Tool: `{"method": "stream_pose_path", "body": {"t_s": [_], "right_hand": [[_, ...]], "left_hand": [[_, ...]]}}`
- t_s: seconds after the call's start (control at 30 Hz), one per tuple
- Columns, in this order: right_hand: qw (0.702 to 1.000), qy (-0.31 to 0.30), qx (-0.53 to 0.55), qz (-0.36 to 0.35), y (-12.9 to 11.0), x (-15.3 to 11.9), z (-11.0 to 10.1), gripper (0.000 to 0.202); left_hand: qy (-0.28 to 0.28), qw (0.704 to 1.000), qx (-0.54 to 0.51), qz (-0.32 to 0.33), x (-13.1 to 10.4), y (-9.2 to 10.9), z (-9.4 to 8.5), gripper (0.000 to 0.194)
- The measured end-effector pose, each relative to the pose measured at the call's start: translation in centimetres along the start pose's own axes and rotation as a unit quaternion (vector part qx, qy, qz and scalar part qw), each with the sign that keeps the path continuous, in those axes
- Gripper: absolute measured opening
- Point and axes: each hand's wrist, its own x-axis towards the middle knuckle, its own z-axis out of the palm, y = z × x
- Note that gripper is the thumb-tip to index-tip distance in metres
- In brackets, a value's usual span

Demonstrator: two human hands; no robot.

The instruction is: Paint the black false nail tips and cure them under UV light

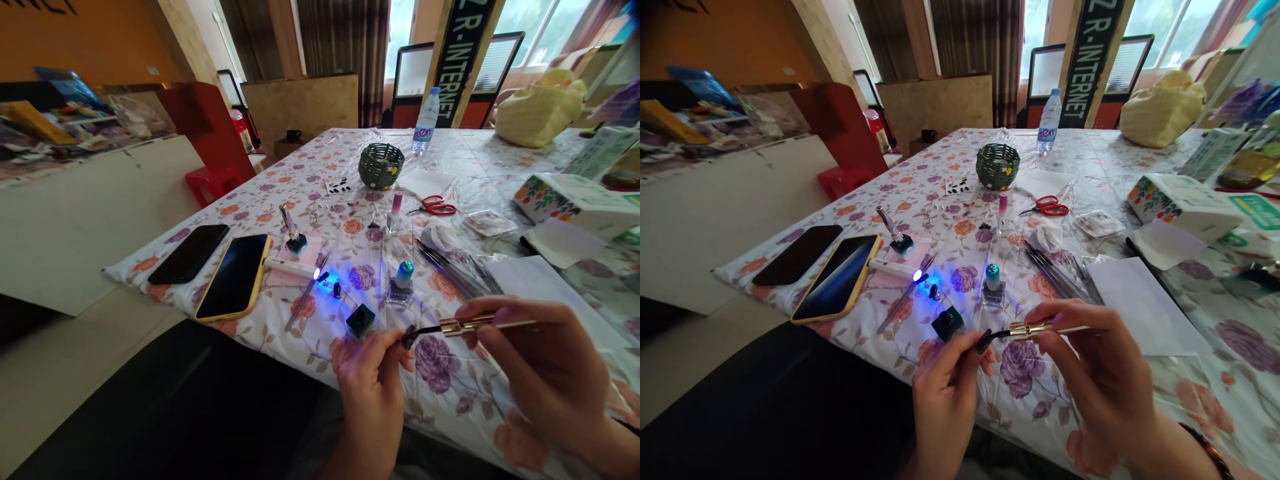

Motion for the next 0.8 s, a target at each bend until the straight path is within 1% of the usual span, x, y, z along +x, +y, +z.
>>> {"method": "stream_pose_path", "body": {"t_s": [0.07,0.13,0.2,0.23,0.3,0.37,0.47,0.57,0.63,0.7,0.77,0.8], "right_hand": [[1.0,0.03,-0.002,0.008,0.09,0.09,-0.12,0.033],[0.999,0.042,0.006,-0.012,0.14,0.16,-0.29,0.032],[0.999,0.031,0.016,-0.033,0.16,0.15,-0.4,0.033],[0.999,0.014,0.021,-0.035,0.16,0.12,-0.4,0.033],[0.999,-0.023,0.025,-0.024,0.16,0.04,-0.3,0.034],[0.999,-0.028,0.018,-0.008,0.18,0.0,-0.16,0.035],[1.0,0.015,0.007,0.007,0.2,0.11,-0.09,0.033],[0.999,0.044,0.013,-0.015,0.14,0.25,-0.24,0.031],[0.999,0.029,0.019,-0.034,0.1,0.22,-0.35,0.032],[0.999,-0.009,0.023,-0.04,0.09,0.09,-0.36,0.034],[0.999,-0.028,0.022,-0.028,0.11,-0.04,-0.29,0.035],[0.999,-0.022,0.019,-0.014,0.12,-0.06,-0.23,0.034]], "left_hand": [[-0.003,1.0,-0.006,-0.003,-0.03,0.01,0.01,0.02],[-0.002,1.0,-0.009,-0.003,-0.09,-0.02,0.03,0.02],[0.002,1.0,-0.007,0.003,-0.13,-0.07,0.05,0.02],[0.004,1.0,-0.003,0.007,-0.13,-0.08,0.06,0.02],[0.008,1.0,0.003,0.012,-0.11,-0.07,0.06,0.021],[0.009,1.0,0.007,0.013,-0.07,-0.03,0.05,0.022],[0.008,1.0,0.007,0.007,-0.04,0.03,0.03,0.021],[0.008,1.0,0.004,0.009,-0.05,0.0,0.03,0.021],[0.012,1.0,0.006,0.015,-0.06,-0.03,0.03,0.021],[0.018,1.0,0.009,0.022,-0.05,-0.02,0.02,0.021],[0.018,0.999,0.012,0.023,-0.04,0.02,0.0,0.021],[0.014,1.0,0.013,0.02,-0.02,0.05,-0.02,0.021]]}}
